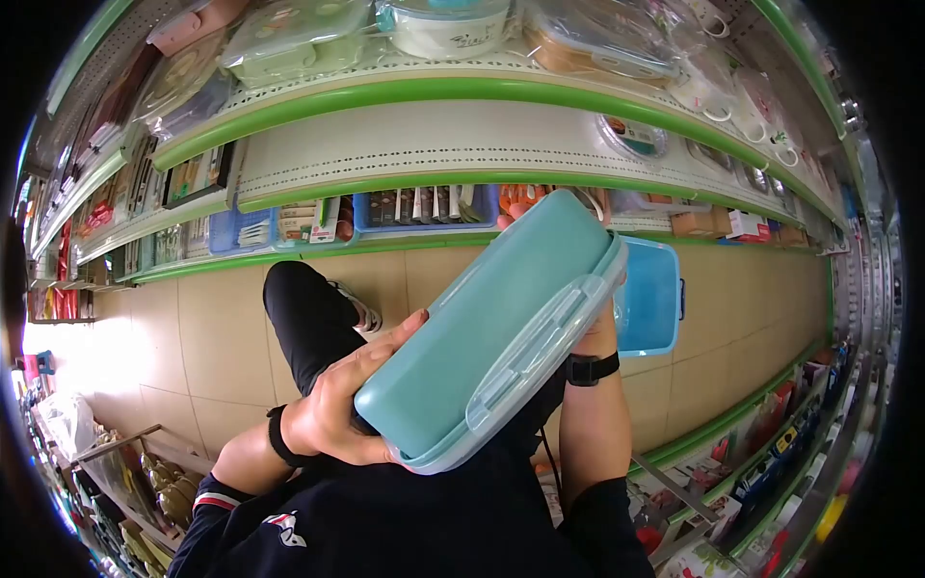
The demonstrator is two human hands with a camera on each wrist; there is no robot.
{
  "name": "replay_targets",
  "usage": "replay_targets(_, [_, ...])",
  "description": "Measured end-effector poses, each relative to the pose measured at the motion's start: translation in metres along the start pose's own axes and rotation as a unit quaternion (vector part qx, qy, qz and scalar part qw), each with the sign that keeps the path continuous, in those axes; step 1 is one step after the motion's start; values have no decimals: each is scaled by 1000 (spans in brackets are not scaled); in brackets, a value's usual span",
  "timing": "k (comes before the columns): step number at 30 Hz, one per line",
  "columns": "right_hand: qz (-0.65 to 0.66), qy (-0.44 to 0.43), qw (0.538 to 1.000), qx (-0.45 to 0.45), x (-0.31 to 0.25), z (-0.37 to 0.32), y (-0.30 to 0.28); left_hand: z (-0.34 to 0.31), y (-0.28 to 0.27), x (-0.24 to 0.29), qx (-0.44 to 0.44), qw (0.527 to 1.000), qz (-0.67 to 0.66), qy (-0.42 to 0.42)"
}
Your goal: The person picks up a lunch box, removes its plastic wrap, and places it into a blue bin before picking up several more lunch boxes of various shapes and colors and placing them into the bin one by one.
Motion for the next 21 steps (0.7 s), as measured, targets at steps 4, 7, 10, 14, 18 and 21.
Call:
replay_targets(4, [-90, -3, 996, 27, 2, -3, -6, -2, -1, -4, 2, 1000, -21, -9])
replay_targets(7, [-91, 9, 995, 44, 4, -6, -8, -3, -1, -7, -7, 999, -21, -24])
replay_targets(10, [-50, 41, 993, 94, 13, -24, -56, 1, -4, -8, -6, 998, -37, -49])
replay_targets(14, [-174, 63, 972, 148, 21, -19, -58, -16, -18, -69, 90, 965, -159, -189])
replay_targets(18, [-253, 82, 944, 196, 27, -17, -70, 0, -20, -84, 103, 918, -304, -235])
replay_targets(21, [-299, 95, 930, 195, 22, -13, -69, -2, -14, -98, 59, 864, -421, -271])
Point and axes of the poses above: each hand's wrist, its own z-axis towards the middle knuckle, its own y-axis out of the palm, x = y × z, the point moved 10 cm from there along z, towards the middle knuckle, and after that the axes turned 12 degrees about -y, right-handed, at the moved point
